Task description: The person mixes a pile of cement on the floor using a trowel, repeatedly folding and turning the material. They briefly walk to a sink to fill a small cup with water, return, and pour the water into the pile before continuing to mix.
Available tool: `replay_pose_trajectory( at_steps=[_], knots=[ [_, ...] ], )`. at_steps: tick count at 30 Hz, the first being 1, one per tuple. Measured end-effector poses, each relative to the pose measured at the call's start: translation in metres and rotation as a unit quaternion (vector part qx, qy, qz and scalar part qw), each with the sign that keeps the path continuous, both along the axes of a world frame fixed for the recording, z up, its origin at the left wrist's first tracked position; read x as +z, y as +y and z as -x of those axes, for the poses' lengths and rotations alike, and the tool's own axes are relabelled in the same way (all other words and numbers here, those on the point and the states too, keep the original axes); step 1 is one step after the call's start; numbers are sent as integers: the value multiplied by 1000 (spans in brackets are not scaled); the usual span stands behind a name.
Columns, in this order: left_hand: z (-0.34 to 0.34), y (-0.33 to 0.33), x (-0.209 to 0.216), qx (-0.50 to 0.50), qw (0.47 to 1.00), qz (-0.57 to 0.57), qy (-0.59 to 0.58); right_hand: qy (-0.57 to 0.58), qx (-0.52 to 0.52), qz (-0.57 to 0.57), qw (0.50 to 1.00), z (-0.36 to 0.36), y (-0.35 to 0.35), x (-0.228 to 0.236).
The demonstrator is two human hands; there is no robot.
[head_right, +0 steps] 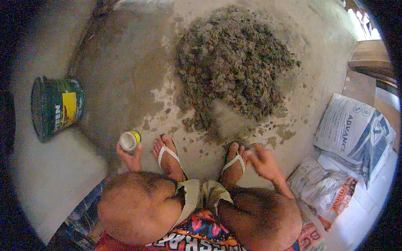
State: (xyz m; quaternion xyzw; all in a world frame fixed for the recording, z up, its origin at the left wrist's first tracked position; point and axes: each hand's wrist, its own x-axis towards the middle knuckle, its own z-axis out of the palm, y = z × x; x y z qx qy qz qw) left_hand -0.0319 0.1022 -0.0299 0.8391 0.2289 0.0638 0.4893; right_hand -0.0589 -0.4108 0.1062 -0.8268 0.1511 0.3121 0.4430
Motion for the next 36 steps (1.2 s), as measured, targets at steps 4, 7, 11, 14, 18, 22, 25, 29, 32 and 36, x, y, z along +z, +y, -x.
replay_pose_trajectory(
  at_steps=[4,7,11,14,18,22,25,29,32,36],
  knots=[
    [-1,8,5,30,999,11,23,8,212,-49,976,11,56,-62],
    [-3,6,1,36,999,34,14,-16,191,-4,982,3,100,-80],
    [-4,-11,10,51,997,53,7,-69,28,38,996,-73,127,-93],
    [-5,-9,8,55,996,63,4,-107,-38,65,991,-120,115,-102],
    [-6,-1,-7,36,999,7,-13,-104,-64,56,991,-135,116,-99],
    [-15,-11,-5,13,999,-26,-33,-63,-34,5,997,-123,79,-78],
    [-18,-4,-7,-5,998,13,-62,10,-72,-104,992,-118,52,-28],
    [-28,-26,7,-39,996,25,-70,82,-216,-274,934,-106,21,-6],
    [-32,-39,21,-59,994,28,-91,130,-282,-345,886,-95,8,-13],
    [-32,-35,27,-77,992,36,-91,122,-362,-500,777,-91,-8,-33]
  ],
)
